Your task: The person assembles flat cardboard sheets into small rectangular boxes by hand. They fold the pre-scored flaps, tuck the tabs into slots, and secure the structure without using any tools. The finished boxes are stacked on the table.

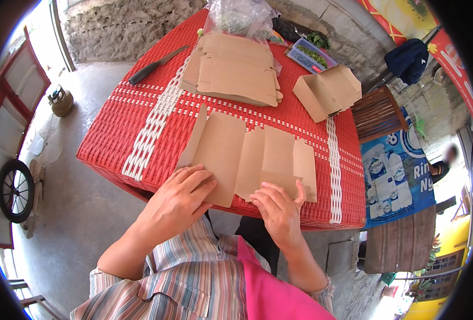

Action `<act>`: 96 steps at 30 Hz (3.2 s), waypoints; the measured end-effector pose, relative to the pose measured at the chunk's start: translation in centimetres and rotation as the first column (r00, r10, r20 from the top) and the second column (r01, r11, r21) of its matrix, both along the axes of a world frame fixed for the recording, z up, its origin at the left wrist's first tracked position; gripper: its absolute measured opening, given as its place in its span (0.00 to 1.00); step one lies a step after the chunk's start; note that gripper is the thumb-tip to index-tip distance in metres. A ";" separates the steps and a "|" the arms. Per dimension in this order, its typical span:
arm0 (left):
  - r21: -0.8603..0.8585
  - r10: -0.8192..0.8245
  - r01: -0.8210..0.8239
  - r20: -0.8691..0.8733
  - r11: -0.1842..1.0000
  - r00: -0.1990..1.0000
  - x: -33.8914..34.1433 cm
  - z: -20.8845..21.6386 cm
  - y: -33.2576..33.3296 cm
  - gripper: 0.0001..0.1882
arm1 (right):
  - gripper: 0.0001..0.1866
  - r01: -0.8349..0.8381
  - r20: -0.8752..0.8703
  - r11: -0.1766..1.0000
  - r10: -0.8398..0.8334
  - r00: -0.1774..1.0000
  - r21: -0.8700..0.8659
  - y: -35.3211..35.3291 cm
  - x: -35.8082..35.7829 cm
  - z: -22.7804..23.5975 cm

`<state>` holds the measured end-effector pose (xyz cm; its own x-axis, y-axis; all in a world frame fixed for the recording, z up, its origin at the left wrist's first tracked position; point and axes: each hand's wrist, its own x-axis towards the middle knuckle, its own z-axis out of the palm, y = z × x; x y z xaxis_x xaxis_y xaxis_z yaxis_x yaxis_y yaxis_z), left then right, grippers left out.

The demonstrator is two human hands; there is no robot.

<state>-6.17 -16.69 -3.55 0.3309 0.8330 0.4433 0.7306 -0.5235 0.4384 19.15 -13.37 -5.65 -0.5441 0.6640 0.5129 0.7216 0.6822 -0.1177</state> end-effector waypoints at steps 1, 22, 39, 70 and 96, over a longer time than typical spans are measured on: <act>0.006 -0.009 0.009 0.002 1.000 1.000 -0.1 -0.1 0.1 0.23 | 0.06 -0.008 -0.014 1.000 0.008 1.000 -0.021 0.4 -0.1 0.1; -0.133 0.193 -0.182 0.077 0.974 0.978 1.0 -0.2 3.8 0.08 | 0.10 -0.064 -0.091 0.987 0.051 0.995 -0.144 1.9 -1.7 0.9; -0.037 0.041 -0.048 -0.178 0.998 0.983 2.9 -1.8 -0.3 0.31 | 0.26 -0.098 0.109 0.993 0.104 0.989 -0.065 -0.7 -1.4 -0.1; -0.040 0.250 -0.249 0.037 0.968 0.967 2.2 -2.6 -1.9 0.25 | 0.20 -0.099 -0.010 0.992 0.099 0.995 -0.073 -0.4 -0.6 -0.7; -0.177 0.330 -0.298 0.187 0.938 0.925 -4.0 -0.6 2.2 0.08 | 0.20 -0.068 0.009 0.995 0.069 0.998 -0.074 -0.5 -0.8 -0.1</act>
<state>-10.20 -14.46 -4.16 -0.0458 0.9384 0.3425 0.7300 -0.2027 0.6528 18.33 -13.83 -5.75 -0.5952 0.6607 0.4574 0.6751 0.7198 -0.1614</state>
